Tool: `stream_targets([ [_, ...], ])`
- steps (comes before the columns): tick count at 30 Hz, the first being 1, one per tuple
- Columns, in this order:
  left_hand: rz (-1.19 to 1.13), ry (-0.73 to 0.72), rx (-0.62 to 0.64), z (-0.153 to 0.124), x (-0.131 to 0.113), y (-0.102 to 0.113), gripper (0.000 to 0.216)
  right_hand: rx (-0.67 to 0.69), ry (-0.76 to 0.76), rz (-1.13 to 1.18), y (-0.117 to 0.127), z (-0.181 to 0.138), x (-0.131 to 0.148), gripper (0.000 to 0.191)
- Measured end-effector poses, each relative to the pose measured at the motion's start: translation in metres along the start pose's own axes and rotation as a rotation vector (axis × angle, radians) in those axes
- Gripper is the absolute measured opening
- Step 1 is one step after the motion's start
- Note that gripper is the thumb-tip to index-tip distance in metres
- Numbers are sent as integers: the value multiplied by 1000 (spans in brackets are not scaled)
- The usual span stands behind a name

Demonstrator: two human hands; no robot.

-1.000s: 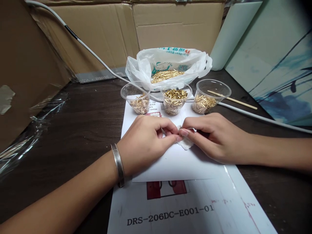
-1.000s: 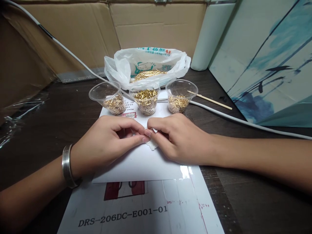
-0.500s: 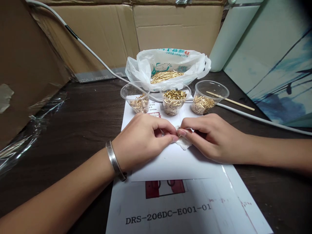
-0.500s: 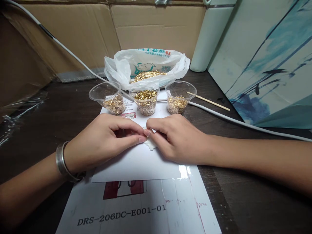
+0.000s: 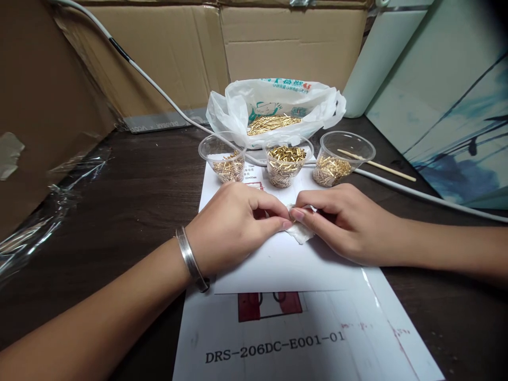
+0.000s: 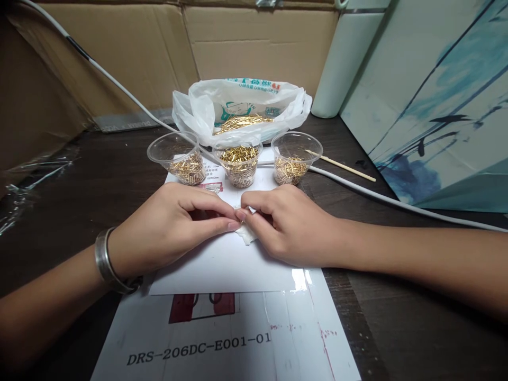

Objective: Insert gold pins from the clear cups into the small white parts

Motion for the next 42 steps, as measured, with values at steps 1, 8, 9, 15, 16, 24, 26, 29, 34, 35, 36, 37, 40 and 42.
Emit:
stream_targets([
  [1,3,-7,-5,0,-1,0,15,3,-5,1,0,0,0,26],
  [8,21,-25,-5,0,-2,1,14,17,15,-6,0,2,1,24],
  [9,21,-21,2,0,-2,1,14,22,23,-8,-1,2,1,24],
  [15,4,4,38,-1,1,1,14,82,76,-34,0,5,5,24],
  [16,3,3,40,0,0,1,14,95,88,-37,0,6,5,23],
  [24,-11,-25,31,0,1,1,14,165,139,-42,2,9,9,21],
  [26,-16,-18,34,1,2,0,14,165,148,-58,0,7,10,20],
  [29,-13,-6,40,1,3,0,14,105,145,-92,-1,5,9,21],
  [34,-25,0,27,1,3,-1,14,95,109,-62,-3,4,5,24],
  [35,-25,2,27,1,3,-1,14,95,106,-61,-3,4,5,24],
  [36,-23,3,27,1,3,-1,14,98,103,-67,-3,4,5,24],
  [37,-19,2,28,1,3,-1,14,103,102,-78,-3,4,5,24],
  [40,6,-7,31,1,1,0,15,124,119,-109,-5,3,7,22],
  [42,26,-14,26,1,0,2,15,126,125,-118,-5,3,7,21],
])
Point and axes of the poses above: each hand's wrist, its own z-axis towards the middle knuckle, its own y-axis out of the back of the hand, x = y × z, the point moved 6 cm from there along z, towards the middle knuckle, and after that the axes turned 3 degrees about z, right-handed, at the moved point
